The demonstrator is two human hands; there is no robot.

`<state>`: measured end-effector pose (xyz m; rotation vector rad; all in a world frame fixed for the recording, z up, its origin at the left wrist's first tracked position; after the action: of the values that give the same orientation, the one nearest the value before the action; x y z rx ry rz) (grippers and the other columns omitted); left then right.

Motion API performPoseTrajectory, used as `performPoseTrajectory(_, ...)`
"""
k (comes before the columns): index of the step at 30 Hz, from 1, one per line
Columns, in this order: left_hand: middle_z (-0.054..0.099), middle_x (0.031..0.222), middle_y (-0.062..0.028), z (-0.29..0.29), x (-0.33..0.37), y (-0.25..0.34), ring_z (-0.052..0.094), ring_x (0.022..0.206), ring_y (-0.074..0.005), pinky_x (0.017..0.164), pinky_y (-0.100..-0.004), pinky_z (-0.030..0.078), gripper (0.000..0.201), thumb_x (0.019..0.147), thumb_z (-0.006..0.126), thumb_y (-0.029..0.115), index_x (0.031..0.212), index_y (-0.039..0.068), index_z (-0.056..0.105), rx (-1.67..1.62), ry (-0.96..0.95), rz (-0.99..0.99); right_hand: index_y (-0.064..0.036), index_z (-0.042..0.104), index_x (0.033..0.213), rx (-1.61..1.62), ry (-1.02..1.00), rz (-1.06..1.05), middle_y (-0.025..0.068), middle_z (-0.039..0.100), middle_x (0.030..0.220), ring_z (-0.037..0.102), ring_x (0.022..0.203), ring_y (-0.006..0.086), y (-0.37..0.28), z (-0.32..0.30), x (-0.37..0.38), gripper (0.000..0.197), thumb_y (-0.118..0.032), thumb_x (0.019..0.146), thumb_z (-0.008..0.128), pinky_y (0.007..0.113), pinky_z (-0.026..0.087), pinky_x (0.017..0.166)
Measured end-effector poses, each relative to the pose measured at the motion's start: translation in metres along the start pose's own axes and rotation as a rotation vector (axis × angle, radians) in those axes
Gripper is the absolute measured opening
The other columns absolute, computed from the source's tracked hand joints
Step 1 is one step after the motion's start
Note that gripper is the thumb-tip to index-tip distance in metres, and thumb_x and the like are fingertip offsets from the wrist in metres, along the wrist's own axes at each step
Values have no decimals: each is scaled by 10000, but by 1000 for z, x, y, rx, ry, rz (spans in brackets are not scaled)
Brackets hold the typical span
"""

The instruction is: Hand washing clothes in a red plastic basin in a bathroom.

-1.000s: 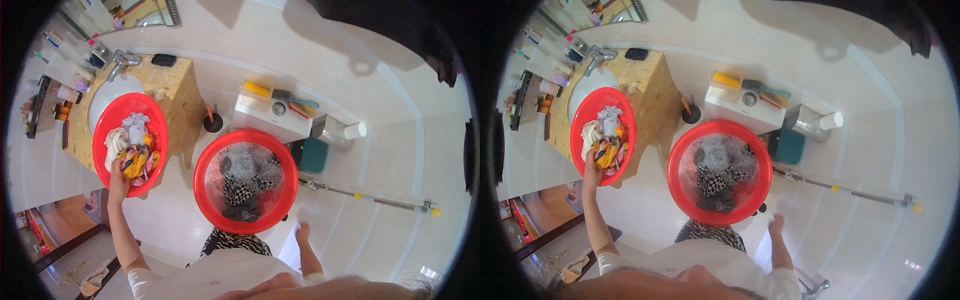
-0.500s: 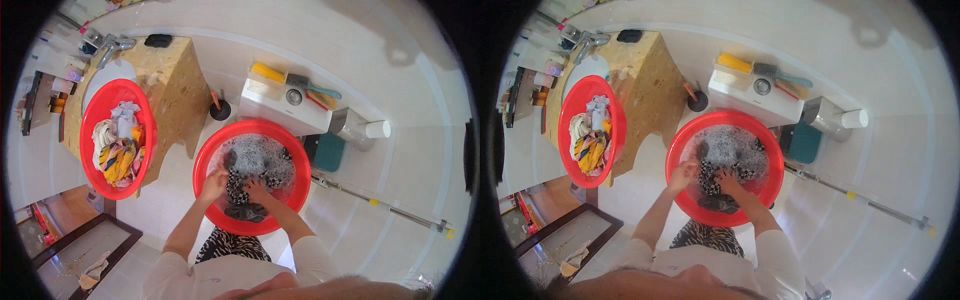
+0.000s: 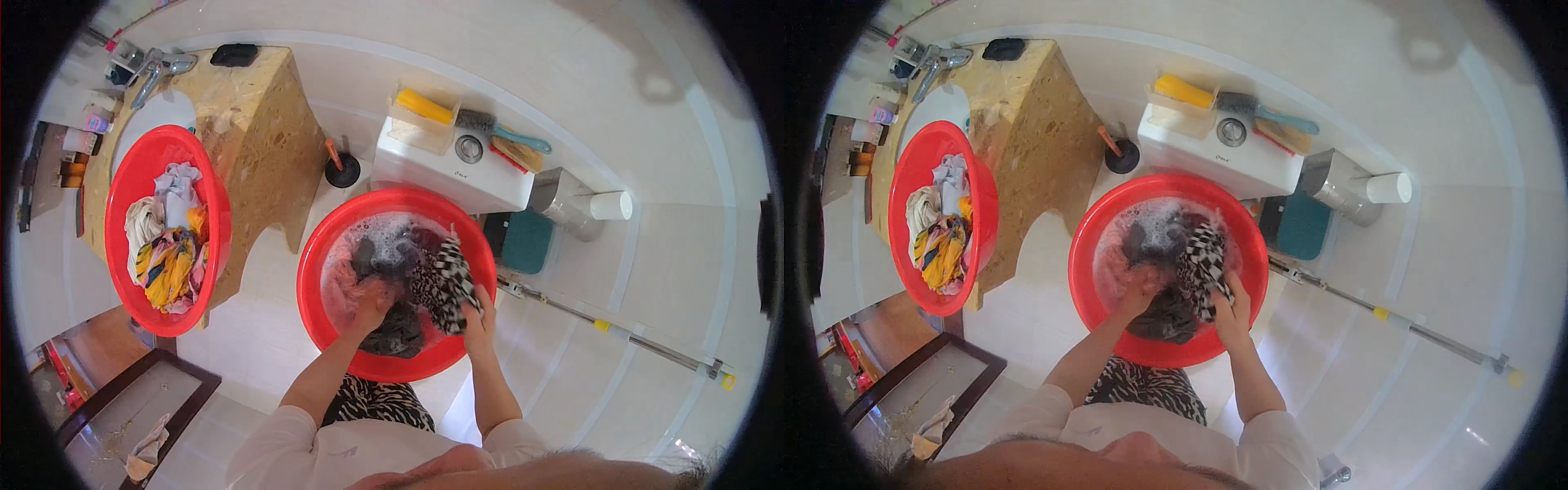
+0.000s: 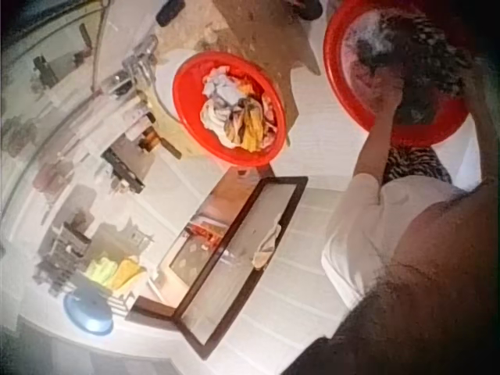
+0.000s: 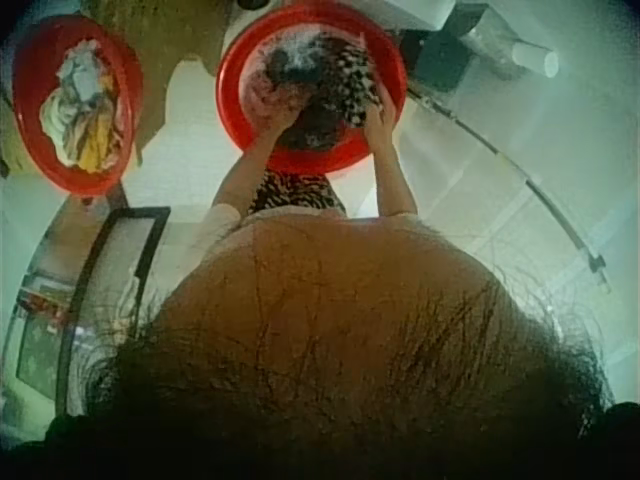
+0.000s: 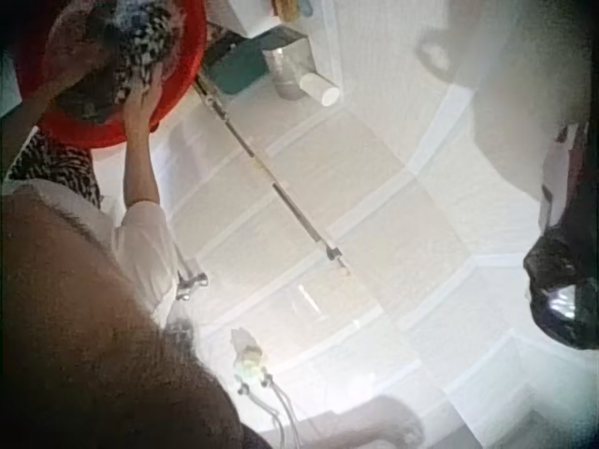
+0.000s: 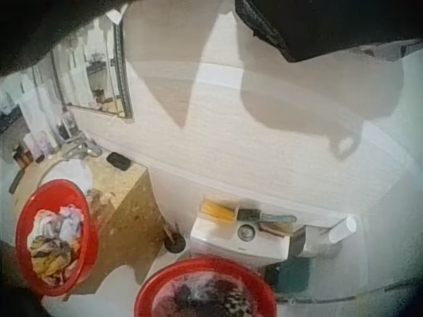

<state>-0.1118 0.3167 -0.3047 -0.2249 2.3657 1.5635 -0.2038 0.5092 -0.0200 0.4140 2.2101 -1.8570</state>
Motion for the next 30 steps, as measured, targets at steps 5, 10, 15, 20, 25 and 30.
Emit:
performPoseTrajectory(5, 572, 1187, -156, 63, 10, 14, 553, 1097, -253, 886, -399, 477, 395, 907, 573, 267, 1234, 53, 516, -1073, -129, -846, 92, 364, 1331, 358, 7, -24, 197, 517, 1260, 531, 1146, 284, -11, -21, -32, 621, -150, 781, 518, 378, 397, 1000)
performPoseTrajectory(10, 639, 1006, -113, 32, 40, 61, 631, 933, -246, 819, -420, 515, 350, 858, 642, 230, 1159, 66, 570, -1410, -71, -820, 71, 450, 1234, 381, 49, 22, 147, 559, 1192, 526, 1105, 210, -16, 6, -18, 448, -44, 815, 555, 320, 379, 968)
performPoseTrajectory(15, 641, 931, -93, -48, 43, 49, 642, 830, -250, 780, -351, 514, 403, 755, 737, 174, 1094, 21, 582, -907, 238, -570, 38, 404, 1251, -275, -306, -70, 219, 502, 1231, 499, 1162, 278, 58, 22, 70, 529, -45, 776, 621, 355, 383, 971)
performPoseTrajectory(20, 549, 1112, -155, -94, 46, 30, 546, 1013, -308, 878, -399, 444, 587, 629, 791, 147, 1132, -1, 526, -5, 129, -81, -76, 383, 1351, -664, -199, -358, 207, 324, 1397, 342, 1288, 383, 147, 55, 121, 699, -46, 707, 654, 437, 339, 1032)
performPoseTrajectory(25, 223, 1449, -157, -81, 46, 79, 222, 1324, -382, 1025, -547, 277, 934, 581, 828, 299, 1370, 173, 342, 556, -64, 162, -274, 404, 1382, -965, -500, -439, 186, 173, 1502, 202, 1375, 392, 217, 136, 140, 727, -196, 728, 711, 556, 290, 1058)
performPoseTrajectory(30, 5, 1551, -133, 0, 80, 52, 86, 1399, -425, 1040, -653, 218, 965, 705, 767, 294, 1479, 319, 190, 602, -285, 55, -225, 413, 1375, -819, -207, -249, 227, 407, 1361, 377, 1227, 471, 286, 91, 192, 744, -308, 705, 726, 585, 369, 951)
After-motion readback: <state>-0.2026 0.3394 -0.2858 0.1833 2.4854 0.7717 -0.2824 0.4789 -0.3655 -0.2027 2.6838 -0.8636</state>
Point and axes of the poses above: each hand's wrist, its own x-axis towards the middle knuckle, its own z-axis out of the palm, y = z × x, the point moved 10 cm from there along x, towards the middle knuckle
